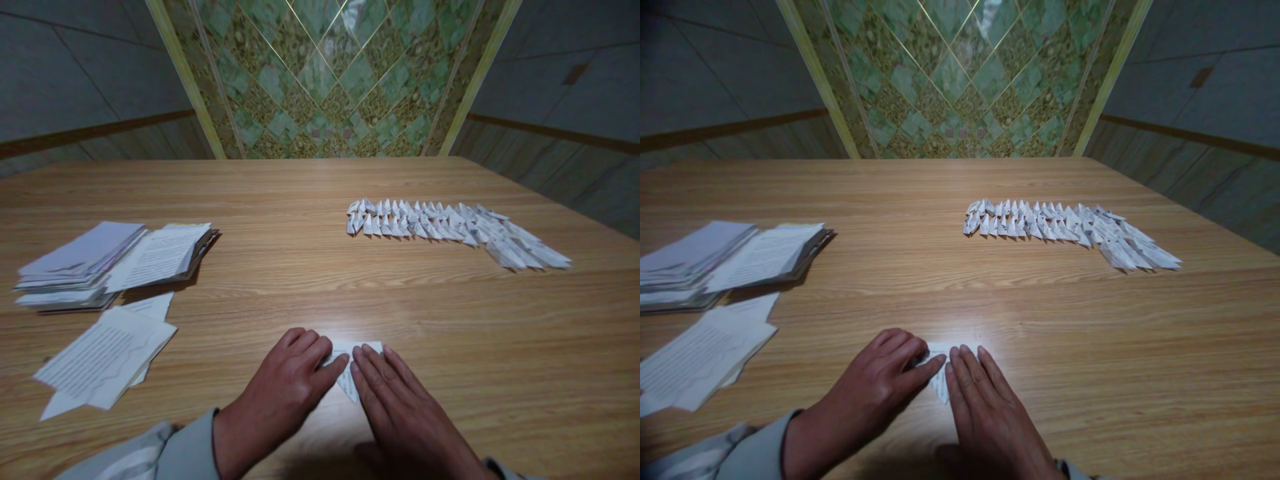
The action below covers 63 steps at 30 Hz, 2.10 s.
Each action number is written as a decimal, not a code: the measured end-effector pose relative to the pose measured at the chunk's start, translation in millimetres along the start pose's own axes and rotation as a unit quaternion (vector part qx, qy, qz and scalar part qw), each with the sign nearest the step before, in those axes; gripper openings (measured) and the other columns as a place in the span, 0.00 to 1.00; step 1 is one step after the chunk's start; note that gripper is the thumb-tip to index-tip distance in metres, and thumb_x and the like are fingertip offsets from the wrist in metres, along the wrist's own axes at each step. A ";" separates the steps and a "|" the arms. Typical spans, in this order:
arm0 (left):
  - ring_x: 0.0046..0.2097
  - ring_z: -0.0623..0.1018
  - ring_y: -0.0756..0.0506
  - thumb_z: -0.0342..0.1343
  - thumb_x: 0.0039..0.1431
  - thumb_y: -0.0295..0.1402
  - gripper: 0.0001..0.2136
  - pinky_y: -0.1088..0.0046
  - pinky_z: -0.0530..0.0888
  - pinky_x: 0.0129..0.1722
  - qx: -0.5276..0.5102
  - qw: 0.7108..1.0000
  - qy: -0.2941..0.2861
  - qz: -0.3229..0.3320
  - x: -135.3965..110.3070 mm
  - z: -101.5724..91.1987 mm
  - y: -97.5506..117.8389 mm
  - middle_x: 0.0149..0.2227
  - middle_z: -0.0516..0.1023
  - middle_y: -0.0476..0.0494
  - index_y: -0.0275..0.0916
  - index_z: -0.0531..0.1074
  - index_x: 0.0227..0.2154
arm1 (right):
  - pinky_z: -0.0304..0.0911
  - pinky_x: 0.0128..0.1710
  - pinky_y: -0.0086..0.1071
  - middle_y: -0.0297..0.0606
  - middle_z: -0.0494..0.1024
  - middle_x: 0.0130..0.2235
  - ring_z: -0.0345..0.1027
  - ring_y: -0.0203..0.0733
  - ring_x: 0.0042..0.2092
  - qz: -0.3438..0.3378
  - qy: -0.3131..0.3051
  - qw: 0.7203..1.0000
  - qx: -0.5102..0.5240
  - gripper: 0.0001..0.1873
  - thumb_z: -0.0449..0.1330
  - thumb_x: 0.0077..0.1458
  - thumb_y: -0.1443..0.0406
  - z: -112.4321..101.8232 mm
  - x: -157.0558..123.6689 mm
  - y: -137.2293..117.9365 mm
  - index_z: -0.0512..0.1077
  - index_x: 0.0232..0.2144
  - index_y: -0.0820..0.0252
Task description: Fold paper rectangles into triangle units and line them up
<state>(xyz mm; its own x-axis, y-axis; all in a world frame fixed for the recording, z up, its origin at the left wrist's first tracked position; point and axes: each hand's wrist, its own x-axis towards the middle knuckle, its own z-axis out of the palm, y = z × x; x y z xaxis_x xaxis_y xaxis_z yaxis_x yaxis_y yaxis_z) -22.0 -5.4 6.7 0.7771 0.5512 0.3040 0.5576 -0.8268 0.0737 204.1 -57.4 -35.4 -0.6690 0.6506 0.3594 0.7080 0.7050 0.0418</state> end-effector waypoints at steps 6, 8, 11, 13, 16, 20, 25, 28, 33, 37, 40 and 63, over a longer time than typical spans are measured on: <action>0.38 0.69 0.43 0.45 0.70 0.30 0.12 0.63 0.67 0.38 0.012 1.000 0.017 -0.012 -10.0 -3.4 -3.9 0.38 0.73 0.42 0.41 0.71 0.50 | 0.55 0.63 0.47 0.50 0.66 0.63 0.57 0.53 0.65 0.012 -0.052 0.998 0.032 0.37 0.64 0.55 0.57 -25.7 1.3 8.1 0.61 0.63 0.67; 0.38 0.70 0.43 0.44 0.71 0.31 0.12 0.63 0.67 0.39 0.016 1.000 0.015 -0.017 -13.3 -5.5 -4.9 0.38 0.74 0.42 0.40 0.71 0.49 | 0.56 0.62 0.48 0.48 0.67 0.62 0.57 0.53 0.65 0.022 -0.050 0.998 0.034 0.36 0.64 0.55 0.57 -29.0 -0.1 10.1 0.61 0.62 0.65; 0.37 0.70 0.42 0.45 0.70 0.31 0.12 0.63 0.67 0.39 0.022 0.999 0.010 -0.028 -18.0 -8.2 -6.3 0.38 0.74 0.41 0.40 0.71 0.49 | 0.56 0.61 0.50 0.45 0.69 0.62 0.58 0.53 0.64 0.022 -0.040 0.999 0.028 0.33 0.63 0.57 0.57 -32.6 -2.5 13.1 0.63 0.61 0.62; 0.37 0.70 0.42 0.45 0.70 0.30 0.11 0.63 0.66 0.39 0.024 0.999 0.012 -0.033 -20.4 -9.2 -7.1 0.38 0.74 0.42 0.41 0.72 0.48 | 0.55 0.60 0.50 0.44 0.70 0.61 0.60 0.53 0.63 0.027 -0.030 0.999 0.012 0.31 0.61 0.59 0.57 -35.4 -3.6 15.1 0.63 0.61 0.62; 0.37 0.70 0.42 0.45 0.70 0.30 0.12 0.63 0.66 0.39 0.022 0.999 0.007 -0.036 -21.6 -9.3 -7.2 0.39 0.75 0.41 0.41 0.71 0.49 | 0.52 0.60 0.51 0.43 0.71 0.60 0.63 0.53 0.60 0.041 -0.020 0.999 -0.010 0.29 0.58 0.61 0.55 -38.6 -3.5 16.0 0.63 0.61 0.63; 0.39 0.70 0.42 0.43 0.71 0.29 0.12 0.61 0.67 0.42 0.006 1.000 0.009 -0.026 -17.6 -7.9 -3.0 0.41 0.75 0.40 0.37 0.71 0.48 | 0.48 0.60 0.51 0.44 0.76 0.55 0.66 0.54 0.56 0.067 -0.005 0.998 0.000 0.27 0.58 0.61 0.52 -36.4 2.4 10.6 0.67 0.56 0.62; 0.38 0.69 0.42 0.44 0.70 0.28 0.11 0.61 0.68 0.41 -0.014 1.000 0.006 -0.018 -11.3 -6.7 5.3 0.40 0.74 0.39 0.34 0.72 0.42 | 0.53 0.52 0.48 0.42 0.78 0.44 0.68 0.52 0.44 0.134 0.007 0.991 0.021 0.25 0.64 0.54 0.50 -31.2 15.8 -0.9 0.71 0.48 0.60; 0.38 0.68 0.42 0.45 0.70 0.28 0.10 0.62 0.68 0.39 -0.008 1.000 0.001 -0.025 -11.1 -6.3 8.7 0.39 0.74 0.40 0.34 0.72 0.41 | 0.54 0.48 0.45 0.41 0.77 0.42 0.67 0.49 0.41 0.132 -0.011 0.991 0.020 0.28 0.66 0.53 0.53 -29.3 20.4 -4.6 0.69 0.53 0.58; 0.40 0.69 0.41 0.51 0.68 0.29 0.12 0.61 0.68 0.39 0.001 0.998 -0.038 -0.049 -8.1 -1.9 15.1 0.41 0.73 0.40 0.34 0.68 0.52 | 0.53 0.49 0.45 0.39 0.75 0.42 0.65 0.49 0.42 0.131 -0.021 0.991 0.015 0.34 0.67 0.52 0.51 -26.2 21.4 -5.0 0.67 0.57 0.55; 0.42 0.70 0.40 0.55 0.65 0.29 0.17 0.60 0.68 0.42 0.003 0.996 -0.063 -0.058 -1.7 0.8 19.1 0.43 0.73 0.40 0.34 0.65 0.56 | 0.52 0.49 0.45 0.39 0.75 0.42 0.66 0.48 0.42 0.133 -0.019 0.991 0.010 0.34 0.67 0.51 0.50 -26.9 22.6 -5.2 0.67 0.56 0.55; 0.42 0.70 0.40 0.55 0.65 0.30 0.15 0.59 0.68 0.43 0.006 0.995 -0.071 -0.068 -0.9 -0.4 18.0 0.43 0.73 0.41 0.36 0.67 0.54 | 0.52 0.49 0.46 0.38 0.76 0.41 0.66 0.48 0.41 0.130 -0.008 0.991 0.005 0.33 0.68 0.50 0.51 -28.6 23.0 -5.3 0.68 0.55 0.57; 0.41 0.70 0.41 0.49 0.67 0.27 0.11 0.62 0.67 0.40 -0.073 0.988 -0.031 -0.129 -13.8 -15.6 -4.2 0.42 0.73 0.42 0.43 0.72 0.47 | 0.53 0.47 0.43 0.34 0.76 0.30 0.67 0.44 0.36 0.116 -0.036 0.992 0.035 0.09 0.69 0.52 0.60 -48.7 38.8 25.9 0.75 0.27 0.58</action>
<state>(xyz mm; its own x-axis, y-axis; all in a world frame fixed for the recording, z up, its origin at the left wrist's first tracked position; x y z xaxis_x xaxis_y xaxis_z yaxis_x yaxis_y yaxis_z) -39.7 -11.2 17.1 0.6332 0.7482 0.1981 0.6951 -0.6623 0.2797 207.5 -27.7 25.1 -0.5069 0.8138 0.2842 0.8285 0.5509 -0.1000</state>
